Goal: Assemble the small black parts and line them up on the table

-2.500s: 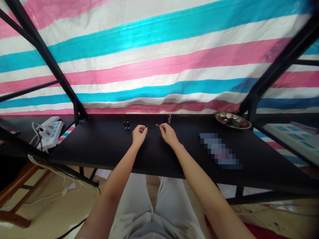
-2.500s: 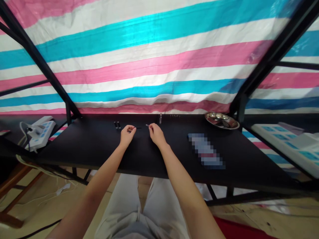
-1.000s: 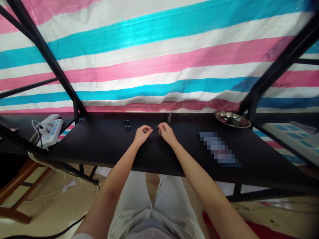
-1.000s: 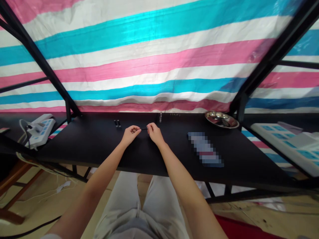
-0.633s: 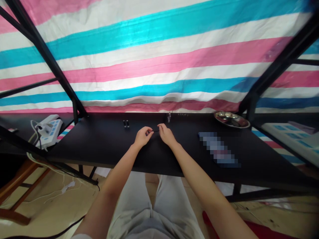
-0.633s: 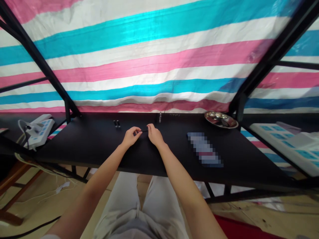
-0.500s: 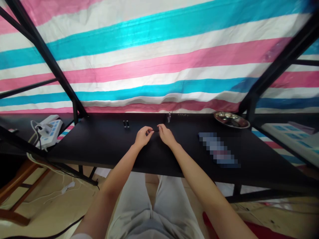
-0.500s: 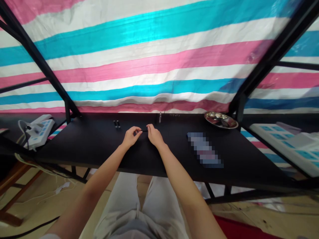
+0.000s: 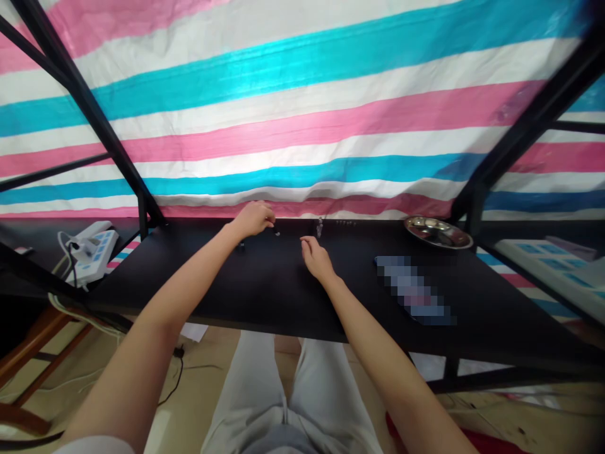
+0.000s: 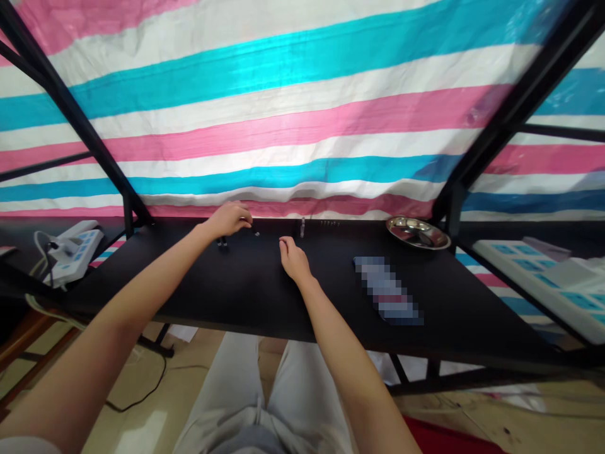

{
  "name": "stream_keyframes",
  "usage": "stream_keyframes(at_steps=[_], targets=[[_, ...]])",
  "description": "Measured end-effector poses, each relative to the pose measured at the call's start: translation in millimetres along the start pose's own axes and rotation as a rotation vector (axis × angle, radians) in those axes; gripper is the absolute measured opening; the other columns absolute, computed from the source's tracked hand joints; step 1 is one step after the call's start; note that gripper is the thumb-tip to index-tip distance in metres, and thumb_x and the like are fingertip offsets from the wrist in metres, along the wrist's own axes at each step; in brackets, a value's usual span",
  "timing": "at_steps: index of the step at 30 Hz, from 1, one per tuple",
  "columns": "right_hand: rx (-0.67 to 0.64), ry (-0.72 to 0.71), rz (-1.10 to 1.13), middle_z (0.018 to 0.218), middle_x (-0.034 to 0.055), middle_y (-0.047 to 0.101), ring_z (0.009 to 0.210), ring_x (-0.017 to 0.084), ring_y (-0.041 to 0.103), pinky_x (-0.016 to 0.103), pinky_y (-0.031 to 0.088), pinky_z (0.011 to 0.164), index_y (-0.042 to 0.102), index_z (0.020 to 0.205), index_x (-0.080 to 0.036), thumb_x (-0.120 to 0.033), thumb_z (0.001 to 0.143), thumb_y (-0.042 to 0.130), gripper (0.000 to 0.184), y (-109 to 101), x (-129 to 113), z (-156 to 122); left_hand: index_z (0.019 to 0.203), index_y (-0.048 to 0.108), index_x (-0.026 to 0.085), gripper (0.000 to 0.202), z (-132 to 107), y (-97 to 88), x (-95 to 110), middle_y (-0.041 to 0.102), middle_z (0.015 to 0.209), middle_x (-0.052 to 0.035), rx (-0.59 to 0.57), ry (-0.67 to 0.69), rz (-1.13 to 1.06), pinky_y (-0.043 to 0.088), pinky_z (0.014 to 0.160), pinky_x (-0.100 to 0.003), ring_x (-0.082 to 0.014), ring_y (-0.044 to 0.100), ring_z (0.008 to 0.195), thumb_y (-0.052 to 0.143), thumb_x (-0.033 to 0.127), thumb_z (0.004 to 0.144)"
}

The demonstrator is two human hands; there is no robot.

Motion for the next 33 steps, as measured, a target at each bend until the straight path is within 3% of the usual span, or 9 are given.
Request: stream_keyframes(at_steps=[5, 11, 16, 20, 24, 29, 33], targets=[[-0.076, -0.011, 0.047, 0.068, 0.003, 0.061, 0.06, 0.018, 0.057, 0.029, 0.042, 0.061, 0.054, 0.104, -0.023, -0.038, 0.088, 0.034, 0.03, 5.3, 1.6, -0.5, 0.046, 0.061, 0.019, 0.013, 0.5, -1.6, -45.4, 0.06, 0.062, -0.0043, -0.066, -0.128, 0.073, 0.033, 0.083, -0.032, -0.0234, 0.054, 0.083, 0.071, 0.014, 0.052], [-0.08, -0.016, 0.064, 0.07, 0.0032, 0.062, 0.061, 0.018, 0.058, 0.029, 0.042, 0.062, 0.054, 0.104, -0.022, -0.038, 0.087, 0.034, 0.03, 5.4, 1.7, -1.3, 0.046, 0.06, 0.018, 0.013, -13.8, 16.3, -66.7, 0.061, 0.065, -0.0064, -0.168, -0.188, 0.287, 0.028, 0.086, -0.036, -0.0236, 0.053, 0.083, 0.07, 0.019, 0.054], [-0.081, -0.015, 0.059, 0.068, 0.003, 0.062, 0.061, 0.018, 0.058, 0.029, 0.042, 0.062, 0.055, 0.103, -0.023, -0.038, 0.087, 0.035, 0.03, 5.4, 0.9, -1.3, 0.053, 0.062, 0.018, 0.011, -17.6, 19.3, -72.3, 0.064, 0.073, -0.0076, -0.21, -0.192, 0.404, 0.027, 0.087, -0.037, -0.0227, 0.053, 0.083, 0.068, 0.024, 0.058], [-0.077, -0.006, 0.065, 0.066, 0.0026, 0.061, 0.06, 0.018, 0.057, 0.029, 0.041, 0.061, 0.056, 0.102, -0.023, -0.038, 0.087, 0.035, 0.029, 5.1, 0.7, -1.2, 0.056, 0.064, 0.018, 0.005, -18.7, 19.3, -70.3, 0.065, 0.077, -0.008, -0.243, -0.211, 0.462, 0.026, 0.087, -0.038, -0.0236, 0.053, 0.084, 0.068, 0.015, 0.056], [-0.089, -0.006, 0.067, 0.067, 0.0032, 0.061, 0.06, 0.018, 0.057, 0.029, 0.041, 0.061, 0.055, 0.103, -0.022, -0.038, 0.087, 0.035, 0.03, 5.3, 1.1, -1.3, 0.053, 0.063, 0.017, 0.01, -19.5, 17.0, -67.6, 0.065, 0.075, -0.0079, -0.234, -0.261, 0.406, 0.024, 0.088, -0.04, -0.0255, 0.053, 0.086, 0.068, 0.008, 0.053], [-0.091, -0.013, 0.058, 0.067, 0.003, 0.061, 0.061, 0.019, 0.057, 0.029, 0.041, 0.062, 0.055, 0.103, -0.023, -0.038, 0.088, 0.034, 0.03, 5.8, 1.5, -1.3, 0.042, 0.056, 0.015, 0.018, -21.0, 13.5, -69.3, 0.058, 0.059, -0.0059, -0.143, -0.305, 0.224, 0.02, 0.091, -0.043, -0.0261, 0.054, 0.085, 0.066, 0.009, 0.057], [-0.102, 0.001, 0.034, 0.07, 0.004, 0.062, 0.062, 0.019, 0.058, 0.03, 0.041, 0.064, 0.054, 0.104, -0.022, -0.038, 0.088, 0.033, 0.031, 5.8, 1.6, -1.5, 0.046, 0.059, 0.016, 0.014, -21.8, 15.7, -72.7, 0.06, 0.063, -0.006, -0.178, -0.264, 0.312, 0.022, 0.09, -0.042, -0.0249, 0.053, 0.084, 0.067, 0.012, 0.057]])
Point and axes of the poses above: each hand's wrist, its own z-axis towards the middle knuckle, its own y-axis out of the palm, x = y × z, the point moved 4 cm from there along z, towards the middle knuckle
